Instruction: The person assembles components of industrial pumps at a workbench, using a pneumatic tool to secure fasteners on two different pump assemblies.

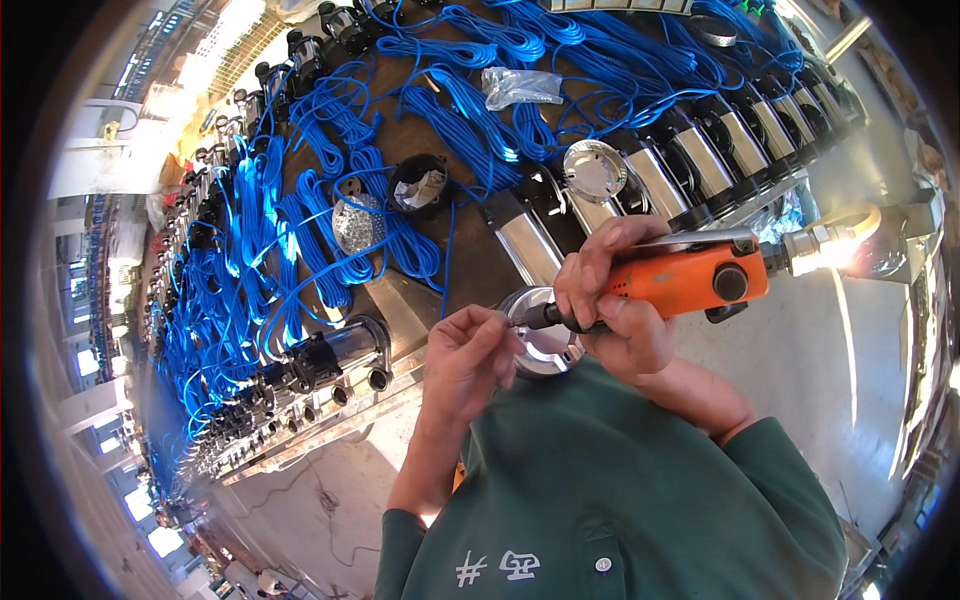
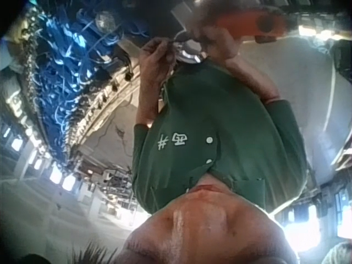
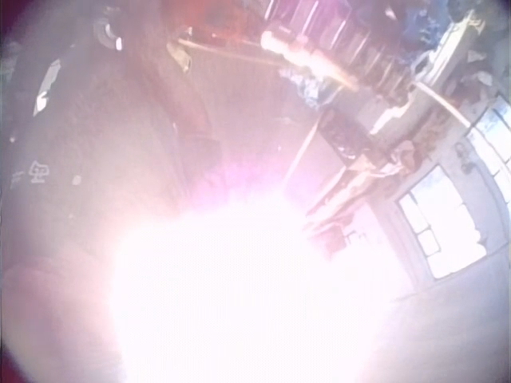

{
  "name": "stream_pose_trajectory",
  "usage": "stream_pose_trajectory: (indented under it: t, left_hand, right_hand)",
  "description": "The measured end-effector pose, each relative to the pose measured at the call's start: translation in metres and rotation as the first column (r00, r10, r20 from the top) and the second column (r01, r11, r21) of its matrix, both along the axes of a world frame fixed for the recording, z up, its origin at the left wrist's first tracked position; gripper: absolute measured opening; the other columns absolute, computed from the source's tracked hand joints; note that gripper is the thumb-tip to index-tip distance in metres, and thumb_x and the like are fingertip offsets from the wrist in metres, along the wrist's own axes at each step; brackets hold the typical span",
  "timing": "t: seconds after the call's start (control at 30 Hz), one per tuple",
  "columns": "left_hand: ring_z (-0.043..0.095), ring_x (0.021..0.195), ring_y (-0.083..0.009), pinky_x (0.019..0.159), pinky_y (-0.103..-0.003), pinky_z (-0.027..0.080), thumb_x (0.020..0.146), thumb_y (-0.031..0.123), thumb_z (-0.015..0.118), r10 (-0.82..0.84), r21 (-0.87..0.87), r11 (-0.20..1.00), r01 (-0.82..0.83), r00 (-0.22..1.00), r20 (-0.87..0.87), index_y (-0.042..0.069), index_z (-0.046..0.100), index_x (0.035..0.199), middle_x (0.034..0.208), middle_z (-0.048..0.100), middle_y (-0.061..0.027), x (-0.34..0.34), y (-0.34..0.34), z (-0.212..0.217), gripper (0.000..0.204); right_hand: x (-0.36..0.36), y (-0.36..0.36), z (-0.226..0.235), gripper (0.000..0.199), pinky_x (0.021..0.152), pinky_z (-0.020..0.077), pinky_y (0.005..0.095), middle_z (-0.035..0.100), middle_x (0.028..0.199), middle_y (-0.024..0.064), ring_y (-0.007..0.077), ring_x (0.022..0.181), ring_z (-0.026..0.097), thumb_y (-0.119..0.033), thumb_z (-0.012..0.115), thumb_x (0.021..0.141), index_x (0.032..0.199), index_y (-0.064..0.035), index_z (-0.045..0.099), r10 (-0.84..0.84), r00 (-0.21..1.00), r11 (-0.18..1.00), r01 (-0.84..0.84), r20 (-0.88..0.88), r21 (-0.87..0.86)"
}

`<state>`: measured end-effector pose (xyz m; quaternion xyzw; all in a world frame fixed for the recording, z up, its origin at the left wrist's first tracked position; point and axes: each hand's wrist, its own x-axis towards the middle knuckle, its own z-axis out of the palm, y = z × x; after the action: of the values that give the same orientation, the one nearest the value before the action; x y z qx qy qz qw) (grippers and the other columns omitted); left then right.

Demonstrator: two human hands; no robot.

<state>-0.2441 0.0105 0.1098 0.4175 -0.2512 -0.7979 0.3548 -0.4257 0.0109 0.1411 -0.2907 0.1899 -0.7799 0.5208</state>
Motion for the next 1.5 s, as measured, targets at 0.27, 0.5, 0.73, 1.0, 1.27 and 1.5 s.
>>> stream_pose_trajectory:
  t: [0.27, 0.5, 0.73, 1.0, 1.27, 1.5]
  left_hand:
    - [0.035, 0.048, -0.0036, 0.043, -0.020, 0.025, 0.095, 0.016, 0.054, -0.024, -0.121, 0.990, 0.065, 0.950, 0.311, -0.006, 0.058, 0.099, 0.063, 0.047, 0.0001, 0.012, 0.005, -0.014, 0.024]
    - [0.062, 0.090, -0.0242, 0.076, -0.028, 0.052, 0.093, 0.000, 0.042, 0.418, -0.067, 0.908, -0.414, 0.907, 0.047, -0.005, 0.048, 0.111, 0.107, 0.058, -0.0200, 0.037, 0.001, -0.032, 0.020]
    - [0.066, 0.075, -0.0224, 0.060, -0.027, 0.054, 0.097, 0.010, 0.044, 0.329, -0.017, 0.944, -0.329, 0.944, 0.012, 0.000, 0.052, 0.106, 0.099, 0.064, -0.0199, 0.032, 0.008, -0.022, 0.016]
    - [0.059, 0.064, -0.0125, 0.053, -0.024, 0.047, 0.093, 0.014, 0.057, 0.180, 0.081, 0.980, -0.182, 0.983, 0.030, 0.000, 0.061, 0.101, 0.078, 0.062, -0.0057, 0.013, 0.016, -0.011, 0.016]
    - [0.061, 0.068, -0.0138, 0.059, -0.025, 0.051, 0.092, 0.013, 0.058, 0.101, 0.148, 0.985, -0.085, 0.989, -0.108, 0.000, 0.060, 0.102, 0.083, 0.064, -0.0080, 0.000, 0.015, -0.001, 0.017]
    - [0.058, 0.067, -0.0115, 0.057, -0.022, 0.047, 0.094, 0.014, 0.054, 0.085, 0.167, 0.984, -0.067, 0.991, -0.103, 0.001, 0.059, 0.100, 0.081, 0.062, -0.0058, -0.014, 0.015, 0.001, 0.015]
  right_hand:
    - [-0.001, 0.018, -0.032, 0.038, 0.060, 0.0470, 0.0322, 0.050, 0.076, 0.0099, 0.0150, 0.059, 0.050, 0.012, 0.044, 0.071, 0.106, -0.0021, 0.040, 0.096, 0.983, 0.995, -0.100, -0.155, -0.022]
    - [0.004, 0.016, -0.030, 0.023, 0.058, 0.0478, 0.0273, 0.057, 0.070, 0.0097, 0.0165, 0.061, 0.057, 0.007, 0.051, 0.061, 0.083, -0.0004, 0.053, 0.103, 0.919, 0.995, -0.099, -0.380, 0.030]
    - [0.013, 0.007, -0.028, 0.026, 0.055, 0.0486, 0.0281, 0.053, 0.072, 0.0124, 0.0184, 0.056, 0.056, 0.013, 0.049, 0.063, 0.085, -0.0001, 0.050, 0.063, 0.819, 0.979, -0.162, -0.571, -0.124]
    - [0.014, 0.010, -0.004, 0.033, 0.060, 0.0478, 0.0295, 0.055, 0.072, 0.0081, 0.0146, 0.062, 0.055, 0.006, 0.050, 0.068, 0.100, -0.0010, 0.046, 0.101, 0.984, 0.995, -0.100, -0.147, 0.012]
    - [0.005, 0.008, 0.007, 0.043, 0.059, 0.0430, 0.0294, 0.047, 0.084, 0.0088, 0.0127, 0.055, 0.046, -0.004, 0.047, 0.069, 0.112, -0.0014, 0.041, -0.046, 0.996, 0.998, 0.043, -0.071, -0.039]
    - [-0.007, 0.012, 0.004, 0.043, 0.058, 0.0430, 0.0293, 0.047, 0.083, 0.0085, 0.0122, 0.054, 0.046, -0.005, 0.048, 0.070, 0.112, -0.0019, 0.041, -0.082, 0.995, 0.995, 0.079, -0.054, -0.061]
